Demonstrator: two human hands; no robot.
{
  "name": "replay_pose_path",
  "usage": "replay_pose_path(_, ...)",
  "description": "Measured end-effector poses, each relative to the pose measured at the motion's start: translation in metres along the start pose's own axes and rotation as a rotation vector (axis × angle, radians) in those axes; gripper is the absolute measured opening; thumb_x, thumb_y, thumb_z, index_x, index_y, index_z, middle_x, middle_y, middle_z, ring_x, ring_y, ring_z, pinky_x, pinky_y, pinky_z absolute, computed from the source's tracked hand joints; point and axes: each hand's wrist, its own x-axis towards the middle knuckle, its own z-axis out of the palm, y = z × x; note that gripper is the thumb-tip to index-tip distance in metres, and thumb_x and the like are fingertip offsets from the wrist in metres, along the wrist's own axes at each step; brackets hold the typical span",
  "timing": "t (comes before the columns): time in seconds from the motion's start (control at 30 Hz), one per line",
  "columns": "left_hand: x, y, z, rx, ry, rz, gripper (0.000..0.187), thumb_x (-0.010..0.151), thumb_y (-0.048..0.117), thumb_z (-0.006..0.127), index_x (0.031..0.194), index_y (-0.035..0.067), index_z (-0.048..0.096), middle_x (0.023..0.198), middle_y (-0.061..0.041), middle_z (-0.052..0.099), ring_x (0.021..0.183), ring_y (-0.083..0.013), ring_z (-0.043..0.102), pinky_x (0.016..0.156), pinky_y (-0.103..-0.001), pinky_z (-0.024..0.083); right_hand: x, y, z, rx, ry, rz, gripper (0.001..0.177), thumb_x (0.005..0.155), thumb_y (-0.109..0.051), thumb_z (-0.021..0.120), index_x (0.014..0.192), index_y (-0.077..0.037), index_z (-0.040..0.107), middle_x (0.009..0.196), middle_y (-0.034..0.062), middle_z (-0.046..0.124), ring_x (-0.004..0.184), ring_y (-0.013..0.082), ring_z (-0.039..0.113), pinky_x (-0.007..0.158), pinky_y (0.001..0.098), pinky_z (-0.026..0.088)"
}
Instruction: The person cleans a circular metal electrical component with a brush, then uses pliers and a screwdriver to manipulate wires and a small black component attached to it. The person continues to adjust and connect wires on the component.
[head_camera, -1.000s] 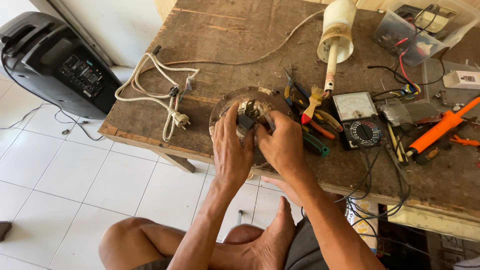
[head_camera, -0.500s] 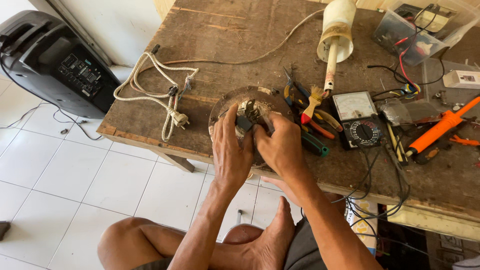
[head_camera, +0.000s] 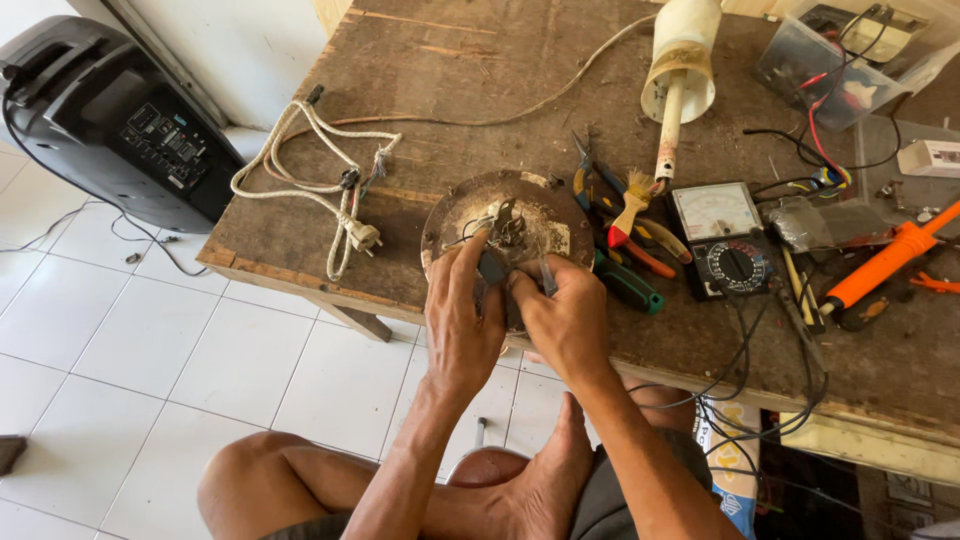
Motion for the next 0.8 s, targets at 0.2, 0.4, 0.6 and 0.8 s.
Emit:
replay_pose_path(0.2,-0.001,-0.008,0.002,0.131,-0.047,0.04,0.034,0.098,0.004,0.075,0.129,0.017,0.079,0.125,-0.013,0.064,0.117,-0.0361,0.071,0.098,-0.043,0.062,0.016,0.043,0.014,0.02,0.055,-0.11,0.004,0.088,-0.01,0.083,0.086,-0.01,0.087,0.072,0.0121,0.079,0.074,0.0163,0.074,0.065,0.0358,0.057)
replay_pose_path(0.4,0.003,-0.001,-0.009,0.13,-0.117,0.02,0.024,0.097,0.003,0.078,0.119,0.013,0.079,0.121,-0.019,0.063,0.112,-0.0469,0.071,0.093,-0.054,0.06,0.015,0.043,0.004,0.121,0.079,-0.179,0.009,0.081,-0.014,0.082,0.074,-0.008,0.079,0.063,0.0124,0.072,0.066,0.0231,0.075,0.06,0.0355,0.056)
replay_pose_path(0.6,0.012,0.026,-0.005,0.047,-0.151,-0.15,0.013,0.102,0.011,0.079,0.114,0.006,0.075,0.123,-0.016,0.061,0.118,-0.0338,0.059,0.106,-0.044,0.049,0.018,0.03,-0.03,0.008,0.072,-0.538,0.012,0.093,-0.01,0.067,0.081,-0.007,0.067,0.078,0.0079,0.066,0.073,0.0273,0.063,0.073,0.0411,0.05)
replay_pose_path(0.8,0.004,-0.042,-0.04,0.008,-0.134,-0.276,0.022,0.103,0.01,0.083,0.123,0.004,0.075,0.148,-0.023,0.062,0.132,-0.0322,0.064,0.105,-0.044,0.056,0.123,0.165,-0.187,-0.126,0.442,-0.164,0.017,0.099,-0.025,0.064,0.087,-0.016,0.071,0.078,-0.003,0.064,0.078,0.0131,0.055,0.073,0.0384,0.047)
